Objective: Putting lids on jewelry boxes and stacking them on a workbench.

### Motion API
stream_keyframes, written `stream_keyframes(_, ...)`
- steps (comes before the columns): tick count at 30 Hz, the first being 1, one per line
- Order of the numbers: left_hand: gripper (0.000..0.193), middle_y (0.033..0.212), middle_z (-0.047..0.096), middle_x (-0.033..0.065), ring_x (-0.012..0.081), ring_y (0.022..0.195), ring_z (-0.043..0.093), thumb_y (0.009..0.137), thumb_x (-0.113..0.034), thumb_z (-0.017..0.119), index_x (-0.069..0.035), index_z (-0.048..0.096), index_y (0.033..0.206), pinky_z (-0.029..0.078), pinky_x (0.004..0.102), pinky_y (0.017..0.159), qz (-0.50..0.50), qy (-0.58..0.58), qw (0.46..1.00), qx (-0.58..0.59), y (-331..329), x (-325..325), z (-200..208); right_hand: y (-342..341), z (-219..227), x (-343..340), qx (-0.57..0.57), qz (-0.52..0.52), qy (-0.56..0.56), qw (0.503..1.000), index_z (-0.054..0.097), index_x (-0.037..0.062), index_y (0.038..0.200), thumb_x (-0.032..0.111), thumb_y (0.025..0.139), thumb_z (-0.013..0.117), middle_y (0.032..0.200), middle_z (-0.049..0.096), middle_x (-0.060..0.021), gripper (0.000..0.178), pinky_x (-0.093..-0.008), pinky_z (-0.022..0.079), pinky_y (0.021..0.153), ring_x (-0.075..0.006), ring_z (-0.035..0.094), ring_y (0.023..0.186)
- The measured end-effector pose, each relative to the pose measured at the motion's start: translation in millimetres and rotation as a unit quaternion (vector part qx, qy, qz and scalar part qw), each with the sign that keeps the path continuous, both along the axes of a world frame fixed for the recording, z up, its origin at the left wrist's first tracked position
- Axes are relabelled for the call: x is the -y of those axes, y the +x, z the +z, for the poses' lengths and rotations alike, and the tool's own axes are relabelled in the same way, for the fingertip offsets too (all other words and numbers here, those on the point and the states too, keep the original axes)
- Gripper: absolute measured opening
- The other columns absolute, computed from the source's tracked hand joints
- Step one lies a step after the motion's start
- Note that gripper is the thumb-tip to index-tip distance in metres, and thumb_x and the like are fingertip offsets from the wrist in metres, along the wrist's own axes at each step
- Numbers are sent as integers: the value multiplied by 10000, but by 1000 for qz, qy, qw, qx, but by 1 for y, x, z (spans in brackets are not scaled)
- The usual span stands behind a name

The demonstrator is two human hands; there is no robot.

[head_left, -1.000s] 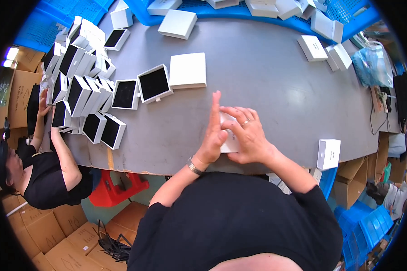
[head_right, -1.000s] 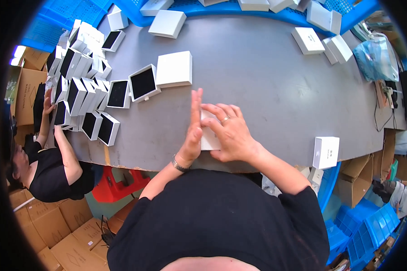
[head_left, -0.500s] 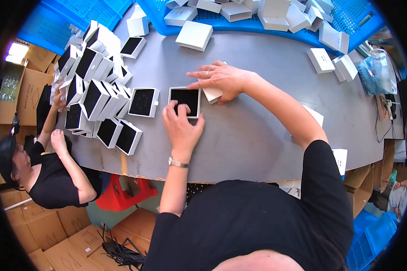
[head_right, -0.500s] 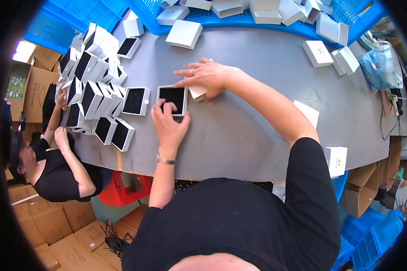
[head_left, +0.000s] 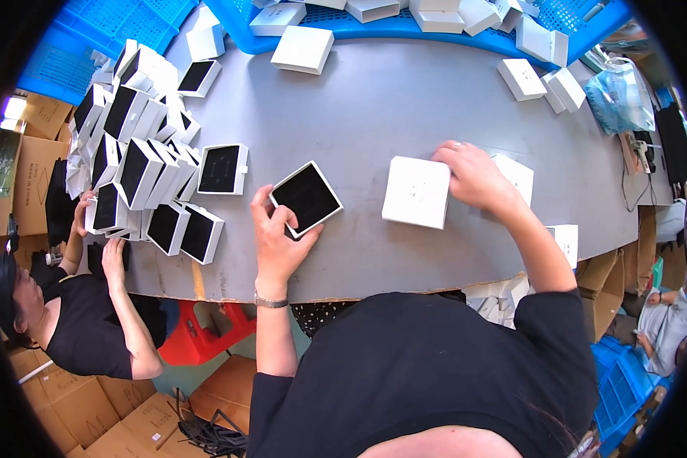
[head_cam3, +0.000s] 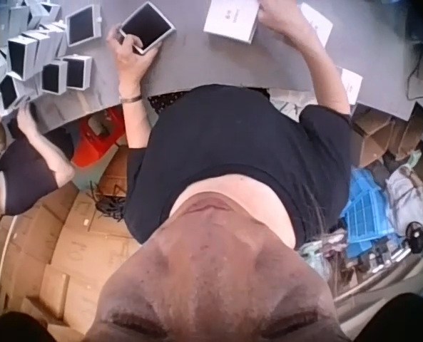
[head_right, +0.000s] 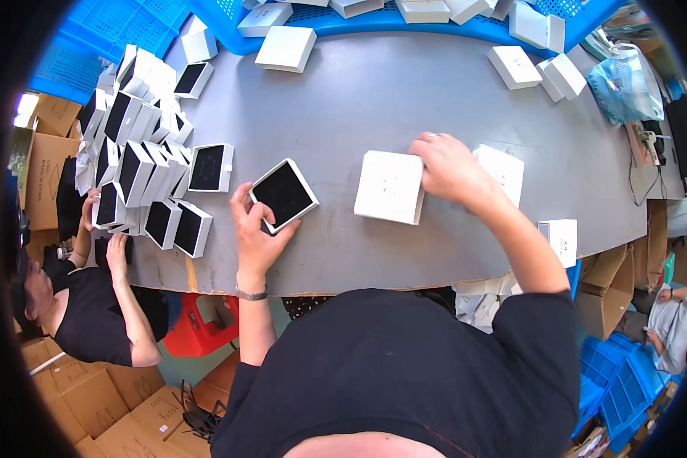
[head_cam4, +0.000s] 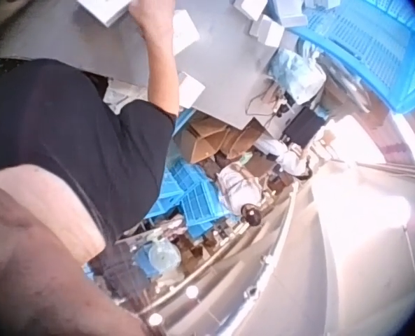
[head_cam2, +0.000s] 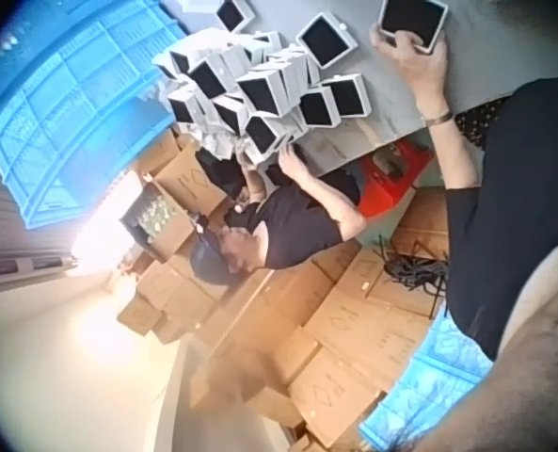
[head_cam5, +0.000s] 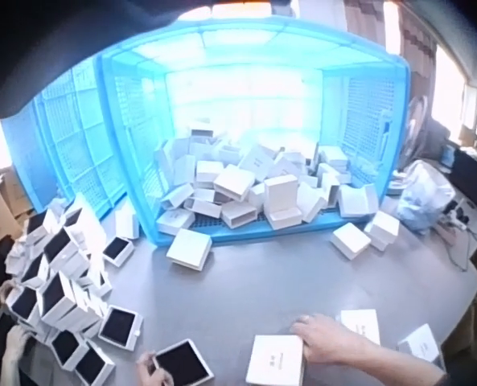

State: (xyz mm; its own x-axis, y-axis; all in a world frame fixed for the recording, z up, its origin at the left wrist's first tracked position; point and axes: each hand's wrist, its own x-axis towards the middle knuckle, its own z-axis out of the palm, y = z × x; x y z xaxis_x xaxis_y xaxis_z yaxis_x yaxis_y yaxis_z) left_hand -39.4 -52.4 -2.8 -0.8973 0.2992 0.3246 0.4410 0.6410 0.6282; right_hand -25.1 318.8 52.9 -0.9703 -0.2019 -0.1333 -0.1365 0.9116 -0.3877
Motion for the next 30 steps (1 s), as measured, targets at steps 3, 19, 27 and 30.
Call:
stream_keyframes(3,469,1370,389,186,355,1245,485,610,-150,931,-74,509,800,467,454,1020,22,6,1000,17,11,0,5,43,21,4,-111,17,29,993,634,37,1242,47,801,654,1271,624,-183,441,-458,486,999,-377,583,1181)
stream_keyframes(19,467,1368,490,209,391,1275,534,591,-156,923,-82,552,865,485,441,985,112,-23,992,54,57,17,14,35,-18,90,-54,296,-130,945,369,38,1527,253,574,856,1368,513,-220,1091,-509,351,1134,-395,479,1307)
stream_keyframes(27,443,1396,444,177,391,1240,521,596,-134,921,-108,575,871,474,475,1008,-24,42,997,57,69,-18,9,35,-29,85,-92,183,-171,964,385,78,1538,235,585,838,1361,494,-244,1066,-522,389,1110,-447,441,1279)
stream_keyframes(30,449,1392,450,171,377,1277,488,586,-99,919,-115,556,852,450,469,1038,-84,79,987,116,59,-10,14,30,-28,73,-76,202,-178,960,393,96,1536,233,578,838,1363,480,-249,1065,-525,392,1109,-436,427,1287)
